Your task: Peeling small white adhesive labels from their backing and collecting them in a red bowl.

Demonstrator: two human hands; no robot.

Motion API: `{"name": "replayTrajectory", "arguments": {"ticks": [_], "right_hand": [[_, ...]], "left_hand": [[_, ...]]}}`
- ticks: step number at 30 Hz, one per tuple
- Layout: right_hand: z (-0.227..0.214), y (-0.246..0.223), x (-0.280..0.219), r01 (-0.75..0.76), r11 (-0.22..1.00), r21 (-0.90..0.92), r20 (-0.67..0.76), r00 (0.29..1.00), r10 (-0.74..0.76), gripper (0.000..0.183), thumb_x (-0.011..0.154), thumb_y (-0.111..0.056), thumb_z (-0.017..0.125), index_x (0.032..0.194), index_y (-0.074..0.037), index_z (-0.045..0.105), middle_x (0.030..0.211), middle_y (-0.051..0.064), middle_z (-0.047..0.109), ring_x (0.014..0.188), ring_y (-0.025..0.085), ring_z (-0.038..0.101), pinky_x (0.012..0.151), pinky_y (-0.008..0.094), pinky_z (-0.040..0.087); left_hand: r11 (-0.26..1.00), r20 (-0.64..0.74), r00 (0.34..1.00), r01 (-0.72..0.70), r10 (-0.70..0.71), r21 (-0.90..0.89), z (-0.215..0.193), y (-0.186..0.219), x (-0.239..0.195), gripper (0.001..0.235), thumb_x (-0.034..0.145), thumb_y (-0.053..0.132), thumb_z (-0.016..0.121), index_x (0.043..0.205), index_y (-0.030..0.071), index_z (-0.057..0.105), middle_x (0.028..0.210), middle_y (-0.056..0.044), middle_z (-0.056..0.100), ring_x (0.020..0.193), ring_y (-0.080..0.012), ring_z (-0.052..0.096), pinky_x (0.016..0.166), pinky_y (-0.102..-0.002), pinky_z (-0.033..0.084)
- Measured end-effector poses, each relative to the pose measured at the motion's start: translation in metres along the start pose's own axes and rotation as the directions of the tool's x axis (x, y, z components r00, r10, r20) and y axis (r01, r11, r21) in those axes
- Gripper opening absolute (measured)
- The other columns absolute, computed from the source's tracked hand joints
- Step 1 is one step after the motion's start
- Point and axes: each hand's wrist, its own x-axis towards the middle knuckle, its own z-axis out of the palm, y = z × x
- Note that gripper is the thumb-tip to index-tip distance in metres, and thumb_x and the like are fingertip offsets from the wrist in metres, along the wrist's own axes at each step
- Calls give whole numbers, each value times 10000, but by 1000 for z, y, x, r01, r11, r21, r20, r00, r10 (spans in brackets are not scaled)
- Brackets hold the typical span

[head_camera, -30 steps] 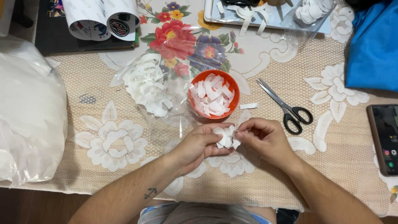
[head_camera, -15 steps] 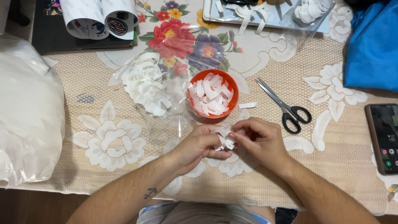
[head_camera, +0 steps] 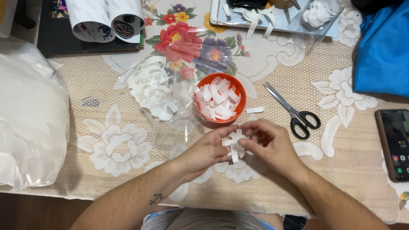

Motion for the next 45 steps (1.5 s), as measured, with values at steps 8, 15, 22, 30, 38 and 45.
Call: {"name": "replayTrajectory", "arguments": {"ticks": [8,15,22,30,38,45], "right_hand": [[2,6,0,-34,999,-7,134,990,35,369,688,-140,910,1008,-13,775,902,106,731,617,142,646,521,273,518],[6,10,0,-66,994,85,160,986,52,287,720,-55,878,987,4,790,918,122,724,633,122,613,539,247,518],[8,-9,1,-44,998,41,207,978,35,271,711,-77,884,970,-33,816,857,100,761,637,112,611,539,222,539],[10,-33,0,0,996,93,338,941,-31,186,765,-58,831,946,-20,818,791,135,773,627,133,644,496,244,591],[-1,-14,11,-140,949,282,254,965,67,161,829,2,749,976,67,768,781,193,736,612,221,706,525,263,623],[-9,-28,13,-175,920,351,157,980,126,124,871,-60,743,988,-28,770,816,71,717,687,136,648,589,236,567]], "left_hand": [[999,25,999,-30,29,39,4,9,-6,724,913,-104,470,1591,14,245,1062,-129,608,1008,-179,652,941,-417,566],[995,66,995,-74,69,72,-4,-8,0,828,904,-141,475,1628,77,136,1141,-169,595,1011,-174,607,945,-407,571],[961,112,986,-151,127,233,12,11,-8,910,890,-154,480,1633,119,32,1294,-236,570,1079,-234,616,898,-356,593],[904,132,976,-212,175,370,21,13,-13,901,871,-161,448,1624,75,13,1331,-262,556,1119,-277,616,890,-342,578],[969,65,981,-192,184,157,17,12,-26,812,881,-122,552,1594,42,199,1307,-239,568,1097,-270,661,849,-300,625],[200,231,773,-418,590,886,44,58,-79,307,942,6,581,1248,-3,605,1118,-157,725,1006,-260,726,824,-317,641]]}}
